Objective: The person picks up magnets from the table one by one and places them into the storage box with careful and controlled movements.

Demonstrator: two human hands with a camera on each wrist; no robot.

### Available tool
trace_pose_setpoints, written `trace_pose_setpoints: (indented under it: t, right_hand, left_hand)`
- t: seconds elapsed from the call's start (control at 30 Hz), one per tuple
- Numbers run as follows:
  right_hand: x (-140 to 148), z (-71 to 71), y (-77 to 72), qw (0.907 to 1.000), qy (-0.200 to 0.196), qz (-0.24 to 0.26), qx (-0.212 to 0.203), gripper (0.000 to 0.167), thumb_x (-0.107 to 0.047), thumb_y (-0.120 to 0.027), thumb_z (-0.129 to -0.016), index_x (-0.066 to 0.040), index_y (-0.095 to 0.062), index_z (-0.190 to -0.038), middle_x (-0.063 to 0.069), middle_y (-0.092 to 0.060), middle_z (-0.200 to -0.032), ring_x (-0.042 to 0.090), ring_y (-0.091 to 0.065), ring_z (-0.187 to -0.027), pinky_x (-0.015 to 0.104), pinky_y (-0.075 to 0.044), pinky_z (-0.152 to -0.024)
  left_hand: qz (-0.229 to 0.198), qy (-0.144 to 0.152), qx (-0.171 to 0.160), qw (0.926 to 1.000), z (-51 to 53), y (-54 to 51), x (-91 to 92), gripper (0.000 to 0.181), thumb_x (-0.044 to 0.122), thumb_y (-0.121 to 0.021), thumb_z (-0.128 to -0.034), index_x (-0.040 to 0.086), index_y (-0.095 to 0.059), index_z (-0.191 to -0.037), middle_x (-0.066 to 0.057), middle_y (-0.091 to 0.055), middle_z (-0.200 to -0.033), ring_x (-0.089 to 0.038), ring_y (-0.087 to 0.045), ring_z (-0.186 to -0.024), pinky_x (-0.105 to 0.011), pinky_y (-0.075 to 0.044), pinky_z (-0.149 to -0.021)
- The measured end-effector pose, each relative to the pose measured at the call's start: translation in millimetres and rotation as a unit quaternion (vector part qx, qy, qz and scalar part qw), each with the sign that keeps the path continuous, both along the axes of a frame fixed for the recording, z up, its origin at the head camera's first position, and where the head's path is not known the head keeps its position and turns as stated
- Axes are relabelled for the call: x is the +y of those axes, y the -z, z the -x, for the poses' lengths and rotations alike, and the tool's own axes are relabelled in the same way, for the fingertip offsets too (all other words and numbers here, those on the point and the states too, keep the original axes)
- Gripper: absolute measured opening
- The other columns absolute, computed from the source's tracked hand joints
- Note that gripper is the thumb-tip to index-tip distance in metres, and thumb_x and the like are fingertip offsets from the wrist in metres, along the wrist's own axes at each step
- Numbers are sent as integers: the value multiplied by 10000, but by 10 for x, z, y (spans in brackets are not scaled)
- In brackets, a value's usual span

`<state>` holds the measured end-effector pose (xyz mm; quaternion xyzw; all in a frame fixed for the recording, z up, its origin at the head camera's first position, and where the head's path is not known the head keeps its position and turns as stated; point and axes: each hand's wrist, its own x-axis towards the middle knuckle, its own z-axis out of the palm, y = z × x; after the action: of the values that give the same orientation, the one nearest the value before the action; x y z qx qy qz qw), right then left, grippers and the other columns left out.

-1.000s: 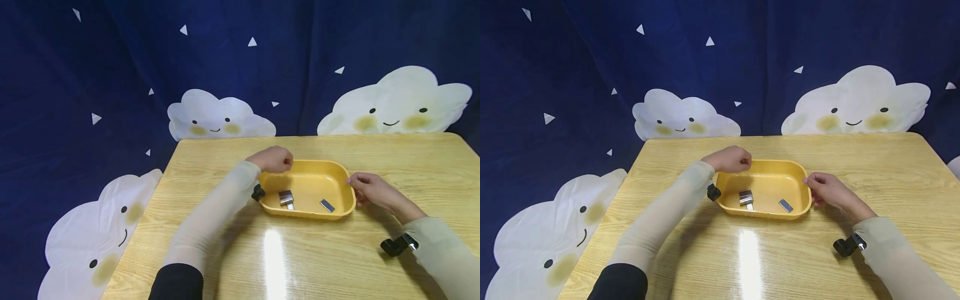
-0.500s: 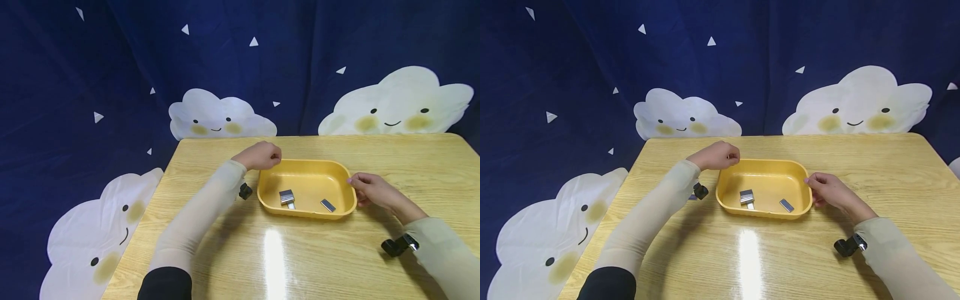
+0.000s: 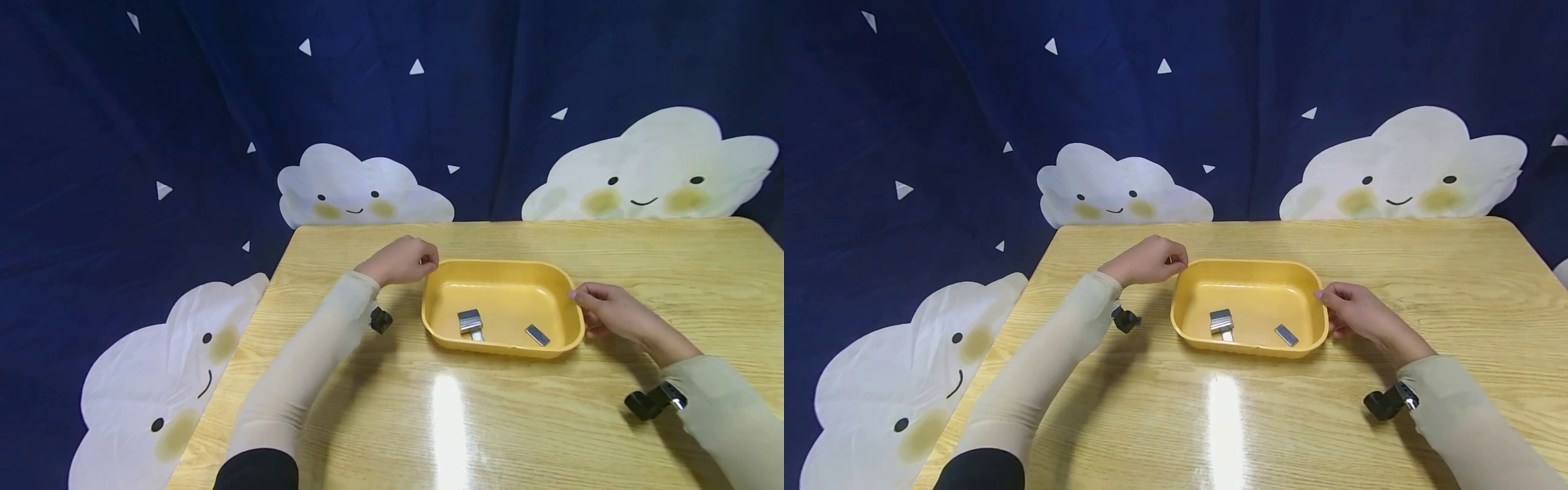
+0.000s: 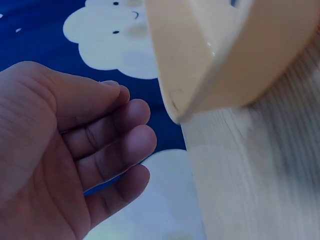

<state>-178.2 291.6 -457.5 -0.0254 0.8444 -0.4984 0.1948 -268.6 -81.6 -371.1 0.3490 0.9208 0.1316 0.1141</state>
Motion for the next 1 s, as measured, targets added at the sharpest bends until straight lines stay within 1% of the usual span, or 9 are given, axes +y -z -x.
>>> trace_pose_setpoints:
  t: [0.13,0.27,0.43,0.53,0.63,0.8,0.9,0.93,1.0]
  right_hand:
    - [-7,-4,7,10000,-12,26,-22,406,-363,-411,-1068,25,-519,-1017,-10,-597,-802,79,-613,-663,304,-572,-605]
    - [-17,-12,5,10000,-30,70,-36,410,-362,-415,-1067,31,-517,-1009,-9,-600,-801,82,-616,-670,305,-571,-607]
    - [0,-16,-12,10000,9,51,-9,413,-384,-433,-1058,15,-522,-995,-4,-605,-792,86,-620,-663,311,-574,-610]
    - [16,-15,-16,10000,7,29,3,411,-388,-435,-1057,7,-527,-995,-3,-605,-793,84,-622,-664,314,-578,-613]
    - [11,-15,-13,10000,3,20,-8,407,-377,-428,-1061,14,-525,-1006,-11,-605,-795,78,-623,-668,309,-577,-612]
    - [6,-8,0,10000,4,-8,-7,406,-360,-416,-1067,30,-523,-1037,-17,-592,-793,71,-611,-661,300,-571,-607]
    - [9,-8,2,10000,16,-11,-3,408,-361,-416,-1067,32,-524,-1041,-20,-592,-790,70,-609,-659,299,-570,-606]
    - [9,-8,2,10000,16,-8,-4,409,-361,-416,-1067,33,-523,-1039,-19,-597,-793,70,-612,-660,299,-570,-606]
    - [11,-8,1,10000,12,-8,-10,413,-366,-415,-1067,31,-524,-1036,-18,-597,-795,71,-613,-661,300,-571,-606]
  left_hand:
    - [-50,-195,-180,9996,-15,61,-144,177,136,-532,-981,114,-703,-940,6,-646,-840,-120,-513,-711,-257,-436,-726]
    - [-15,-256,-283,9993,-30,124,-282,141,146,-559,-980,112,-673,-904,1,-627,-829,-122,-501,-721,-270,-433,-744]
    - [95,-333,-487,9982,-55,226,-469,161,151,-565,-990,57,-692,-957,-23,-654,-869,-131,-516,-758,-287,-450,-768]
    - [138,-507,-719,9960,-66,299,-579,186,157,-554,-1003,37,-696,-1006,-53,-673,-900,-136,-517,-751,-299,-455,-763]
    - [180,-644,-836,9943,-83,376,-676,183,157,-551,-1003,47,-697,-1012,-53,-673,-899,-137,-521,-742,-304,-462,-757]
    - [241,-737,-836,9935,-114,498,-791,130,144,-583,-973,86,-699,-961,-13,-667,-880,-134,-538,-767,-308,-480,-783]
    - [233,-828,-884,9924,-142,549,-837,103,142,-613,-958,98,-706,-957,-9,-686,-909,-132,-563,-797,-318,-504,-814]
    - [214,-852,-939,9917,-155,564,-852,93,144,-623,-952,104,-707,-958,-5,-691,-919,-127,-573,-804,-318,-510,-818]
    - [186,-937,-1162,9886,-184,594,-882,64,165,-662,-937,120,-704,-953,-5,-695,-921,-128,-584,-794,-314,-511,-802]
